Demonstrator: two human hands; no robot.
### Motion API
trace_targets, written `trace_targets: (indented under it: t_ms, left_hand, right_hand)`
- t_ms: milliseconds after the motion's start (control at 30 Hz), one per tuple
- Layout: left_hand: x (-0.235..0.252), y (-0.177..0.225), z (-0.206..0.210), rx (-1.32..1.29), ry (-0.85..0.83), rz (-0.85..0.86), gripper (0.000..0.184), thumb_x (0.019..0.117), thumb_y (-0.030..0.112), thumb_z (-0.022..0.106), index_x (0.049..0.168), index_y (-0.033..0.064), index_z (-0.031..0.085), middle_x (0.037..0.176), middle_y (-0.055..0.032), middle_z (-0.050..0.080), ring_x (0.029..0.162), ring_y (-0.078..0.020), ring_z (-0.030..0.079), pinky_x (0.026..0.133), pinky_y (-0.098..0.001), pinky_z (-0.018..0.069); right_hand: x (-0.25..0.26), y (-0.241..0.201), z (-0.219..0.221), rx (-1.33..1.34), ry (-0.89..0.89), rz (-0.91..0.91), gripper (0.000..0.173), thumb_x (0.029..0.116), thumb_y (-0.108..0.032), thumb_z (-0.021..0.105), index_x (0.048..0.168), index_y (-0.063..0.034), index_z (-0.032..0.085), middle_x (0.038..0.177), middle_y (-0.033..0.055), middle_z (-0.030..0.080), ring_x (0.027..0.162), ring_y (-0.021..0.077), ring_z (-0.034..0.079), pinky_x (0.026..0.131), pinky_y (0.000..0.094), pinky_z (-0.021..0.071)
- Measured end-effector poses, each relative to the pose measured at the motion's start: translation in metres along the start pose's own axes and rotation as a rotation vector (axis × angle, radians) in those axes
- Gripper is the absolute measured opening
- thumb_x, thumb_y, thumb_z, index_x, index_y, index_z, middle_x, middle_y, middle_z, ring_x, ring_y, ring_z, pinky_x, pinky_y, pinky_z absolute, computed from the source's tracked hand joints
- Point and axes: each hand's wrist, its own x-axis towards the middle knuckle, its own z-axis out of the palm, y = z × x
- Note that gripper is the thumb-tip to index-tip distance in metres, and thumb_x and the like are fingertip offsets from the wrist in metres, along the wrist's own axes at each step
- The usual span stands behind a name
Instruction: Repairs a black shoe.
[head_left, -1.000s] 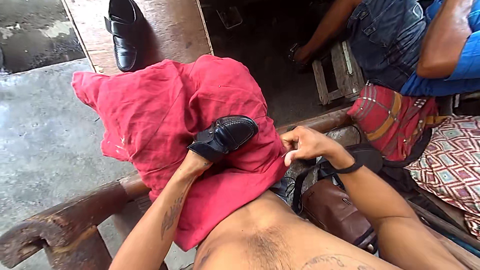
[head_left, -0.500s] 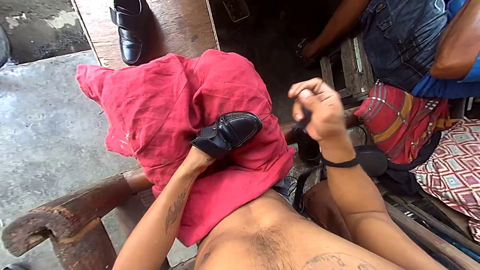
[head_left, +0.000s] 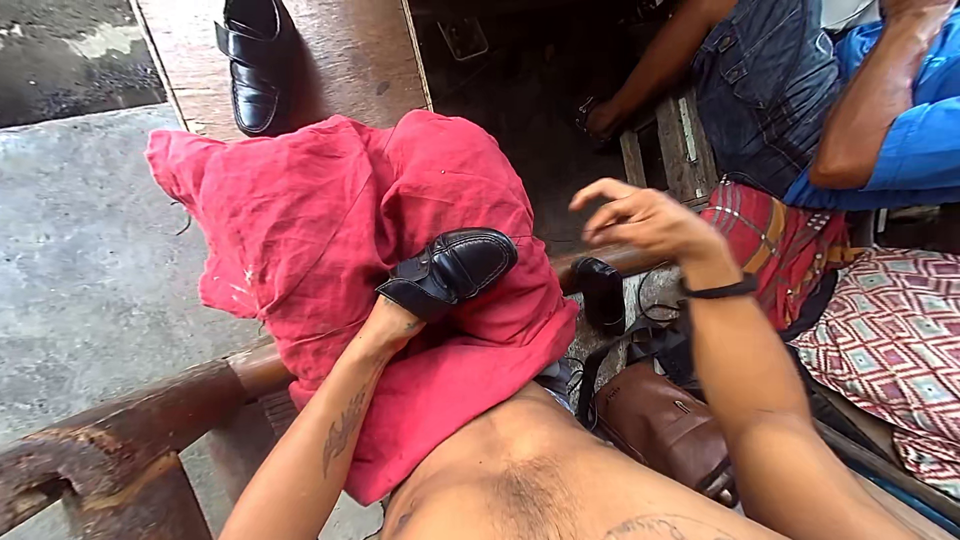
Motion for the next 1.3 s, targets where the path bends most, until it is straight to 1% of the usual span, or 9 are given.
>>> trace_targets:
  t_ms: [233, 367, 433, 533, 700, 800, 933, 1033, 1300]
  left_hand:
    - [0.002, 0.003, 0.002, 0.041, 0.018, -0.01, 0.024, 0.0908, -0.004, 0.066, 0.107, 0.0136, 0.064, 0.087, 0.0091, 0.067, 0.082, 0.0014, 0.064, 0.073, -0.0196, 0.0563]
    - [-0.018, 0.02, -0.014, 0.702, -0.056, 0.133, 0.017, 0.093, 0.009, 0.066, 0.109, 0.0078, 0.07, 0.098, -0.0047, 0.07, 0.094, -0.0138, 0.067, 0.084, -0.0422, 0.0563]
    - [-0.058, 0.029, -0.051, 1.054, 0.003, 0.229, 0.024, 0.0978, 0.014, 0.051, 0.1, 0.0109, 0.074, 0.098, -0.0081, 0.07, 0.093, -0.0257, 0.069, 0.078, -0.0556, 0.0561]
    - [-0.126, 0.028, -0.133, 1.174, 0.174, 0.128, 0.03, 0.0969, 0.013, 0.047, 0.089, 0.0072, 0.075, 0.099, -0.0147, 0.069, 0.096, -0.0324, 0.067, 0.082, -0.0569, 0.0522]
    - [-0.124, 0.015, -0.116, 0.043, -0.175, 0.452, 0.023, 0.0985, 0.022, 0.061, 0.081, 0.0255, 0.075, 0.133, 0.0065, 0.068, 0.129, -0.0152, 0.06, 0.113, -0.0352, 0.0477]
    - [-0.09, 0.014, -0.058, -0.56, -0.273, 0.569, 0.021, 0.0964, 0.025, 0.06, 0.083, 0.0186, 0.075, 0.089, 0.0022, 0.076, 0.097, -0.017, 0.073, 0.103, -0.0438, 0.0529]
    - [-0.072, 0.017, -0.047, 0.097, 0.069, 0.44, 0.023, 0.103, 0.015, 0.054, 0.106, 0.0126, 0.077, 0.099, 0.0015, 0.075, 0.074, -0.0043, 0.067, 0.066, -0.0209, 0.0572]
    - [-0.075, 0.016, -0.044, 0.881, 0.211, 0.423, 0.032, 0.1062, 0.014, 0.049, 0.129, 0.0065, 0.071, 0.117, -0.0093, 0.074, 0.1, -0.0135, 0.072, 0.09, -0.033, 0.0579]
    - [-0.125, -0.036, -0.059, 1.333, 0.298, 0.626, 0.026, 0.1034, 0.011, 0.049, 0.109, 0.0047, 0.073, 0.077, -0.0151, 0.067, 0.071, -0.0311, 0.067, 0.061, -0.0433, 0.0513]
  right_hand:
    - [-0.061, 0.043, -0.048, -0.258, 0.409, 0.715, 0.066, 0.092, -0.019, 0.077, 0.151, -0.0068, 0.049, 0.147, 0.0254, 0.053, 0.126, 0.044, 0.058, 0.101, 0.0668, 0.0475]
    - [0.018, -0.051, 0.067, 0.002, 0.295, -0.038, 0.084, 0.078, -0.04, 0.087, 0.146, -0.0039, 0.054, 0.162, 0.013, 0.039, 0.087, 0.0079, 0.06, 0.063, 0.0249, 0.0496]
    - [0.031, -0.066, 0.093, 0.035, 0.207, -0.109, 0.073, 0.082, -0.03, 0.087, 0.145, -0.0084, 0.057, 0.154, 0.0067, 0.05, 0.11, 0.0089, 0.064, 0.089, 0.0277, 0.0572]
    - [0.034, -0.05, 0.094, 0.124, 0.221, -0.054, 0.045, 0.0859, -0.022, 0.083, 0.126, -0.007, 0.069, 0.089, 0.0009, 0.069, 0.076, 0.0055, 0.062, 0.071, 0.0259, 0.0542]
    - [0.025, -0.039, 0.07, 0.685, 0.22, -0.177, 0.018, 0.1018, -0.013, 0.058, 0.095, -0.0065, 0.074, 0.111, 0.002, 0.071, 0.064, -0.0001, 0.058, 0.053, 0.0182, 0.0488]
    - [0.027, -0.051, 0.078, 1.101, 0.183, -0.291, 0.026, 0.1063, -0.029, 0.056, 0.094, -0.0123, 0.071, 0.111, 0.0078, 0.075, 0.058, 0.004, 0.062, 0.049, 0.0208, 0.0496]
    - [0.013, -0.076, 0.097, 0.378, 0.49, -0.145, 0.011, 0.1022, -0.013, 0.061, 0.106, -0.004, 0.064, 0.084, 0.0019, 0.063, 0.06, 0.0049, 0.054, 0.052, 0.0188, 0.0479]
    - [0.008, -0.085, 0.114, -0.239, 0.543, -0.042, 0.041, 0.0896, -0.042, 0.079, 0.107, -0.0051, 0.07, 0.089, 0.0047, 0.055, 0.069, 0.0114, 0.051, 0.057, 0.0268, 0.0447]
    - [0.041, -0.071, 0.118, -0.322, 0.622, -0.05, 0.037, 0.0935, -0.041, 0.074, 0.092, -0.0047, 0.073, 0.084, 0.0073, 0.061, 0.072, 0.0153, 0.059, 0.061, 0.0309, 0.0494]
